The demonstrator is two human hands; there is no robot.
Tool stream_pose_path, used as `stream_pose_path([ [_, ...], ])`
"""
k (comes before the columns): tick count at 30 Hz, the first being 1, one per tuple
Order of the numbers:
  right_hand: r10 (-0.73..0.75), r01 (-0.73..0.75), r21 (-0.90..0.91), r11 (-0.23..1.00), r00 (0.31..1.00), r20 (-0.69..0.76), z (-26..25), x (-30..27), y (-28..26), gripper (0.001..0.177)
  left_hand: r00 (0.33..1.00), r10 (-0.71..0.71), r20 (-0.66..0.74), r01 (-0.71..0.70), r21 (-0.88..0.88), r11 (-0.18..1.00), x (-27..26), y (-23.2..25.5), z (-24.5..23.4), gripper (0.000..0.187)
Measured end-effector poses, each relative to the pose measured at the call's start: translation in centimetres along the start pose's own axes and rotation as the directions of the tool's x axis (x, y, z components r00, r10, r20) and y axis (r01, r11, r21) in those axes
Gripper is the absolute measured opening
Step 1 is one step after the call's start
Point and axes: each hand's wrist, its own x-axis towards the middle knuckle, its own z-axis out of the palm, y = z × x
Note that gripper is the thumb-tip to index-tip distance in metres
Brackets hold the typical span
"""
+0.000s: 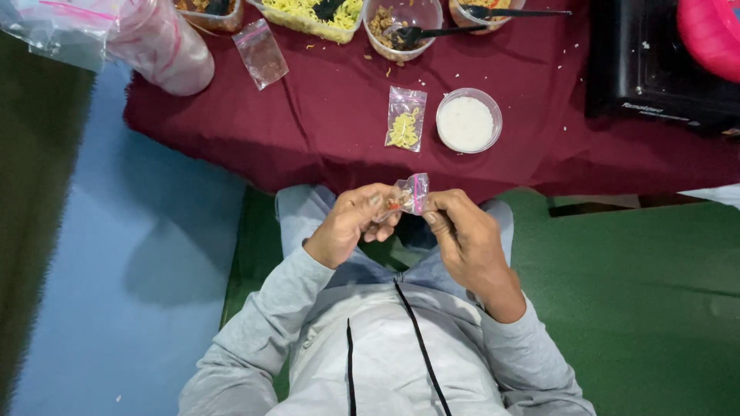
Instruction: Portioning food ingredients into a bag and wrapping a food item in a sheet
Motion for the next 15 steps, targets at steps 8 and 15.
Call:
stream_pose_path([
  [8,0.045,-0.047,0.056,0.997,0.998,0.046,-1.2,0.3,-0.9,0.008,0.995,0.083,-0.047,-0.087,-0.103,0.991,0.1,0.0,0.0,0.032],
  [15,-0.007,0.011,-0.024,1.0,0.985,0.174,-1.5,1.0,-1.2,0.009,0.993,0.085,0.077,-0.079,-0.079,0.994,0.3,-2.5,-0.6,0.054],
])
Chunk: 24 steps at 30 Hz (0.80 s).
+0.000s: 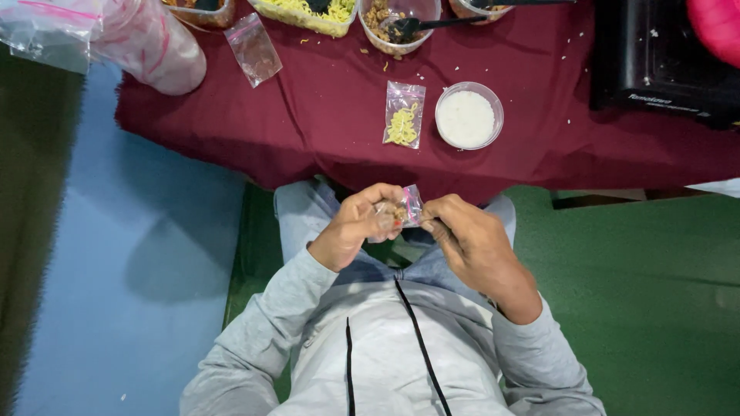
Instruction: Portioning food ingredients into a bag and wrapping a food item in a sheet
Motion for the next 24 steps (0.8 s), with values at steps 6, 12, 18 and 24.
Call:
stream_pose_path([
  [6,-0.003,0.001,-0.087,0.996,1.0,-0.018,-0.5,-0.4,0.7,0.008,0.998,-0.047,-0.038,0.052,0.151,0.987,0.2,0.8,0.8,0.034],
  [12,-0.027,0.023,-0.139,0.99,0.999,-0.029,-0.5,0.1,0.7,0.006,0.995,-0.101,0.008,0.097,0.211,0.973,0.3,1.6,1.6,0.025],
  [18,-0.029,0.023,-0.145,0.989,0.999,-0.039,-0.3,0.2,0.8,0.008,0.995,-0.097,-0.022,0.099,0.294,0.951,0.7,1.8,1.7,0.019],
  [24,-0.001,-0.004,-0.096,0.995,0.998,-0.055,0.3,0.0,1.1,0.003,0.995,-0.09,-0.053,0.102,0.3,0.948,0.6,2.1,2.4,0.021],
])
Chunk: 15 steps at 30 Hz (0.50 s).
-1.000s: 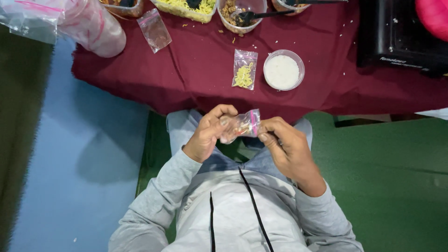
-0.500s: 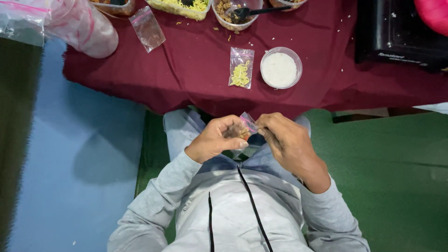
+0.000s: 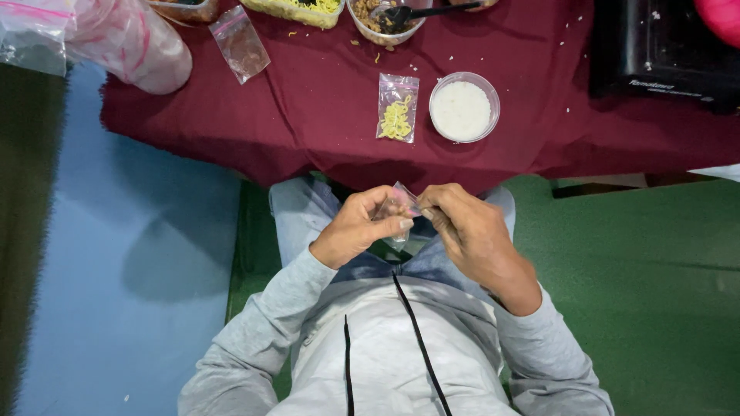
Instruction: Portioning food ingredients into a bag and wrapping a food item in a sheet
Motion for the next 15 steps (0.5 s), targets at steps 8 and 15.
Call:
stream_pose_path([
  [8,0.209,-0.209,0.117,0.971,0.978,0.018,0.6,-0.8,0.6,0.011,0.999,-0.015,-0.049,0.011,-0.083,0.997,-0.3,-0.3,0.9,0.011],
  [15,0.446,-0.437,0.296,0.849,0.894,0.042,2.9,-2.0,2.4,0.038,0.991,0.009,-0.134,-0.019,-0.068,0.997,-0.6,-0.4,1.8,0.013],
])
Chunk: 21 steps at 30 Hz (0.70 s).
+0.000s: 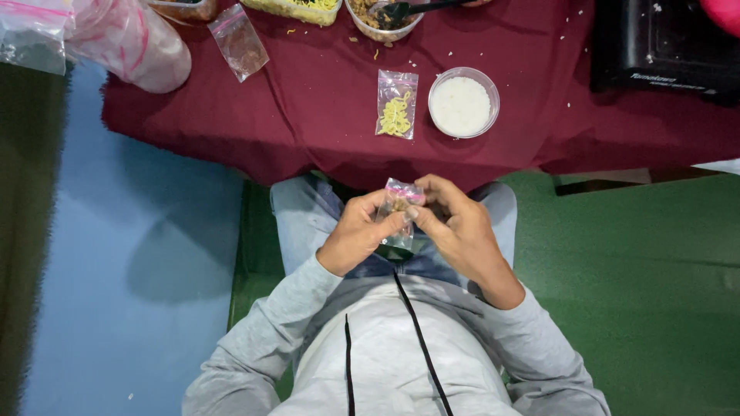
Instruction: Portioning food ingredients into a bag and wrapping a food item in a sheet
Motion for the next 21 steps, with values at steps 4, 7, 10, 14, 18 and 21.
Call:
stream_pose_path([
  [4,0.054,-0.048,0.114,0.992,0.998,-0.043,1.0,-0.3,2.1,0.029,1.0,-0.01,-0.012,0.01,-0.007,1.0,-0.5,-2.1,-0.2,0.014],
  [7,0.074,-0.06,0.21,0.976,0.995,-0.061,1.2,-0.5,3.0,0.028,0.998,-0.046,-0.035,0.045,-0.019,0.999,-0.9,-2.3,0.2,0.014],
  [10,0.064,-0.035,0.244,0.969,0.992,-0.109,0.9,-0.5,2.7,0.028,0.997,-0.058,-0.041,0.058,-0.011,0.998,-1.1,-2.2,0.0,0.016],
  [14,0.026,0.017,0.249,0.968,0.985,-0.169,0.8,-0.5,2.9,0.026,0.999,-0.035,-0.029,0.036,0.023,0.999,-1.0,-1.1,0.3,0.015],
  [18,-0.007,0.056,0.266,0.962,0.983,-0.184,0.8,-0.3,2.8,0.025,1.0,-0.02,-0.006,0.02,0.035,0.999,-0.8,-1.7,0.2,0.018],
  [21,-0.012,0.066,0.273,0.96,0.981,-0.193,0.9,-0.3,2.6,0.025,1.0,-0.004,0.012,0.003,0.041,0.999,-0.9,-1.1,0.3,0.023],
])
